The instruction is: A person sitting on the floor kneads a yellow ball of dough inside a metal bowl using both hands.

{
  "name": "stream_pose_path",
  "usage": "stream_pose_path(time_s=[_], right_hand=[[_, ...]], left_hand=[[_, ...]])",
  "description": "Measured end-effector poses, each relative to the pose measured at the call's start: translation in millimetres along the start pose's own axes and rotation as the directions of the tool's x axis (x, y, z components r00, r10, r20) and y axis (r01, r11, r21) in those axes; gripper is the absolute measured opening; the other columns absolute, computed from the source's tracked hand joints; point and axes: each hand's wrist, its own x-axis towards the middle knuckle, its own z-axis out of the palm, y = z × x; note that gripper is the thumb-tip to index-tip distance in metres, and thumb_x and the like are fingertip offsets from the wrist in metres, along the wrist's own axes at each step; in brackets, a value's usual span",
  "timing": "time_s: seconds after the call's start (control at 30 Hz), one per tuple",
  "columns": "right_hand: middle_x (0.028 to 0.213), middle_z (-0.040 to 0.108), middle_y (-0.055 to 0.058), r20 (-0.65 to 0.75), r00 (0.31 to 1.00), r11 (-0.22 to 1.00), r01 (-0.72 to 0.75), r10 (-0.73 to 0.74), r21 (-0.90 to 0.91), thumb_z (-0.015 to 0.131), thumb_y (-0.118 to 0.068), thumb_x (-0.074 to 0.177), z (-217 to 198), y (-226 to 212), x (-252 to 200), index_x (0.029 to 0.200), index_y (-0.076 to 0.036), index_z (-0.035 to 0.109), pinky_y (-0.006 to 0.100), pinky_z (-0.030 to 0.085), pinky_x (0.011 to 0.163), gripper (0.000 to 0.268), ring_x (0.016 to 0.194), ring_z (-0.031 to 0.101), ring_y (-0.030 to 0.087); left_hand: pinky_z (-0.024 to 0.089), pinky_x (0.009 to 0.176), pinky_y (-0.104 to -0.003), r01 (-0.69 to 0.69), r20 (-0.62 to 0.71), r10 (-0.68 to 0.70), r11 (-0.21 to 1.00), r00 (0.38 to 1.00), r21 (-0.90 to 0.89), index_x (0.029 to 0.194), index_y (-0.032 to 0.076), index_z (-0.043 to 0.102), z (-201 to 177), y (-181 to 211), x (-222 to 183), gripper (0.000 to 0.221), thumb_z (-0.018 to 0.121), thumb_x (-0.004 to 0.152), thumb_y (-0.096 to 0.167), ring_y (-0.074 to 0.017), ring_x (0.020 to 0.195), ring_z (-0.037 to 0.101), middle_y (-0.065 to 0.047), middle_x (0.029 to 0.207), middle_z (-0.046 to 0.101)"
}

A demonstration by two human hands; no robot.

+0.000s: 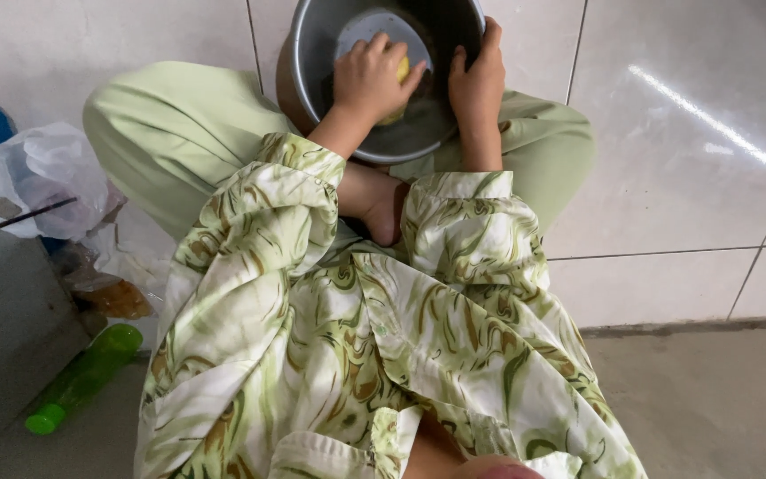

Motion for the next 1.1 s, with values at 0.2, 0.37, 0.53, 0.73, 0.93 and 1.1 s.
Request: stream_pose_path(time_s=[0.2,0.37,0.53,0.73,0.93,1.1], right_hand=[[0.104,0.069,0.02,0.017,0.999,0.998,-0.048,0.047,0.041,0.052,-0.002,0.089,-6,-5,2,0.122,-0.015,0.038,0.044,0.053,0.068,0.038,0.088,0.07,0.038],[0.112,0.067,0.022,0.096,0.987,0.989,-0.134,0.128,0.062,0.046,-0.003,0.091,-2,-2,-9,0.131,-0.018,0.03,0.044,0.054,0.072,0.045,0.094,0.069,0.039],[0.113,0.064,0.024,0.165,0.983,0.984,-0.1,0.075,0.148,0.044,-0.004,0.093,14,-11,-11,0.131,-0.014,0.028,0.043,0.055,0.073,0.043,0.093,0.068,0.038],[0.112,0.064,0.023,0.176,0.984,0.985,-0.019,-0.012,0.174,0.046,0.003,0.088,16,-17,-4,0.129,-0.013,0.028,0.043,0.053,0.074,0.047,0.096,0.067,0.039],[0.109,0.065,0.024,0.202,0.978,0.989,0.018,-0.047,0.144,0.047,0.002,0.09,14,-21,-9,0.132,-0.013,0.025,0.043,0.051,0.069,0.049,0.09,0.068,0.039],[0.11,0.065,0.024,0.214,0.976,0.992,0.008,-0.035,0.125,0.047,0.003,0.09,9,-30,-8,0.131,-0.013,0.025,0.044,0.052,0.068,0.049,0.089,0.069,0.039]], left_hand=[[0.044,0.038,-0.039,0.143,0.019,-0.142,0.984,0.99,-0.111,0.06,0.012,0.059,23,-22,34,0.037,0.051,0.09,0.032,-0.0289,0.04,0.056,-0.007,0.062,0.063],[0.044,0.039,-0.039,0.203,0.046,-0.197,0.952,0.979,-0.228,0.066,0.009,0.061,0,-31,32,0.036,0.05,0.093,0.031,-0.0271,0.04,0.054,-0.007,0.056,0.062],[0.037,0.04,-0.033,0.26,0.126,-0.227,0.852,0.966,-0.454,0.057,0.007,0.055,-27,-32,24,0.044,0.054,0.094,0.031,-0.0195,0.034,0.041,-0.003,0.045,0.053],[0.045,0.079,-0.035,0.209,0.002,-0.237,0.853,0.971,-0.478,0.096,0.01,0.06,-35,-25,13,0.008,0.057,0.089,0.01,-0.0215,0.084,0.055,-0.002,0.099,0.053],[0.037,0.074,-0.045,0.068,0.343,-0.103,0.991,0.934,0.113,0.099,0.014,0.067,0,-29,-19,0.062,0.059,0.078,0.072,-0.0284,0.08,0.058,-0.008,0.086,0.067],[0.046,0.049,-0.036,0.012,0.228,-0.045,0.99,0.973,0.143,0.071,0.011,0.07,32,-38,-7,0.055,0.061,0.085,0.063,-0.022,0.041,0.055,-0.008,0.059,0.064]])
